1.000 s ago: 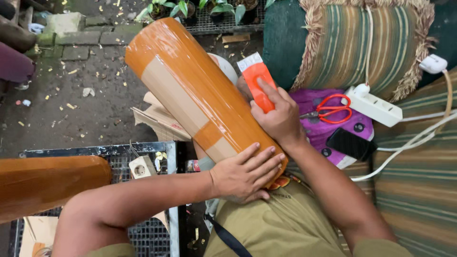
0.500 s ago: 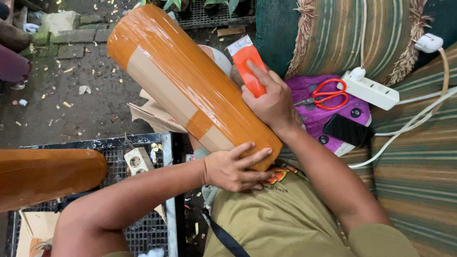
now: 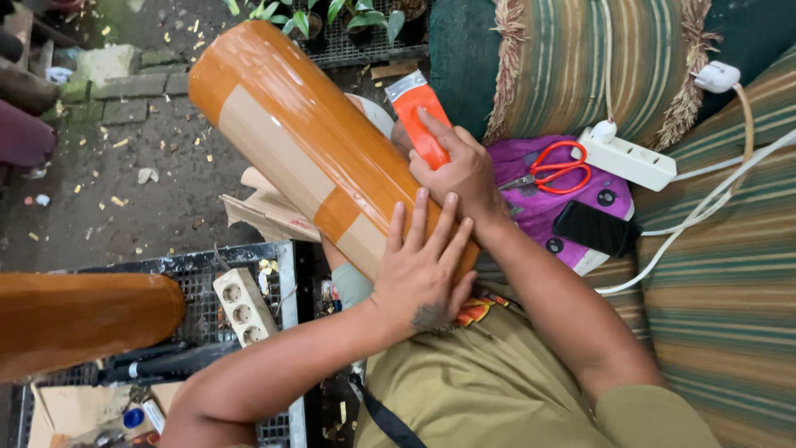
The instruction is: The person wraps a cylindrical wooden object with clear packing tape using a handheld dispenser, repeatedly rotating the object and smoothing the tape. The person then uses a piece of cardboard to rub and smooth the taped surface.
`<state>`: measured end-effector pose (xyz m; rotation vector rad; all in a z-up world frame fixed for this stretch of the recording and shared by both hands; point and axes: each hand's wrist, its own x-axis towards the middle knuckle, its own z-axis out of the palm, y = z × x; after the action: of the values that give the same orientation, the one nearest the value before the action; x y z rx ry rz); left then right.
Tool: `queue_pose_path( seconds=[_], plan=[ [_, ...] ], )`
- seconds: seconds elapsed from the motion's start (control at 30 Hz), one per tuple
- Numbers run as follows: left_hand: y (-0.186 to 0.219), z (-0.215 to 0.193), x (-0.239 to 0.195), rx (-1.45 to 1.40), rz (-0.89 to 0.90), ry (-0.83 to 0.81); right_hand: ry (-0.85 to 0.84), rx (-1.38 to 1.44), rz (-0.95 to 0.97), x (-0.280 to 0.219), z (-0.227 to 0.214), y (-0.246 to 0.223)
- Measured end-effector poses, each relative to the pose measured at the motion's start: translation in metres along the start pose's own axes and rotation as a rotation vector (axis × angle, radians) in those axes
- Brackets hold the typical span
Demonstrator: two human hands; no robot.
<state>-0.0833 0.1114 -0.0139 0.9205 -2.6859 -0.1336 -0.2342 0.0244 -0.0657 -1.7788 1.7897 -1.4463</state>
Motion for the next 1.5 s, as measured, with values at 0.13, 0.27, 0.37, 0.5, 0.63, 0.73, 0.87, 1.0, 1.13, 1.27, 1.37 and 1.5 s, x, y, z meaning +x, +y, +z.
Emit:
queue_pose_path(
  seconds=[0.13,0.27,0.37,0.5,0.63,0.73,0.87,1.0,1.13,1.27,1.37,1.5],
  plan=[
    [-0.004,0.004,-0.003,-0.019,0.022,-0.062,0.02,0.016,-0.024,-0.007,0.002,0.004],
    [-0.009,0.004,-0.002,-0.006,0.092,-0.055,0.038,-0.003,0.011,-0.008,0.004,0.004],
    [-0.01,0.001,0.0,0.017,0.133,-0.019,0.039,-0.012,0.027,-0.008,0.003,0.006],
    [-0.017,-0.011,0.003,-0.036,0.211,-0.358,0.046,-0.005,0.016,-0.008,0.0,0.005],
    [-0.015,-0.011,-0.004,-0.284,0.158,-0.188,0.041,0.018,-0.006,-0.007,0.002,0.001],
    [0.007,0.011,-0.006,-0.071,0.011,-0.024,0.009,0.019,-0.008,-0.008,0.001,-0.003],
    [0.014,0.029,-0.003,0.221,0.023,0.037,0.038,0.021,-0.013,-0.009,0.002,0.001],
    [0.007,0.021,-0.007,0.036,0.094,0.109,0.071,0.046,0.006,-0.012,0.006,0.018],
    [-0.034,0.0,-0.022,-0.662,0.148,0.342,0.108,0.152,0.024,-0.023,0.0,0.033],
    [-0.159,-0.01,-0.004,-0.523,-0.226,0.806,0.213,0.454,0.15,-0.057,-0.026,0.038],
    [-0.278,-0.005,0.03,-0.615,-0.469,1.025,0.311,0.463,0.161,-0.088,-0.042,0.04],
    [-0.342,0.033,0.044,-1.001,-0.459,0.907,0.351,0.491,0.17,-0.11,-0.033,0.04]
  ],
)
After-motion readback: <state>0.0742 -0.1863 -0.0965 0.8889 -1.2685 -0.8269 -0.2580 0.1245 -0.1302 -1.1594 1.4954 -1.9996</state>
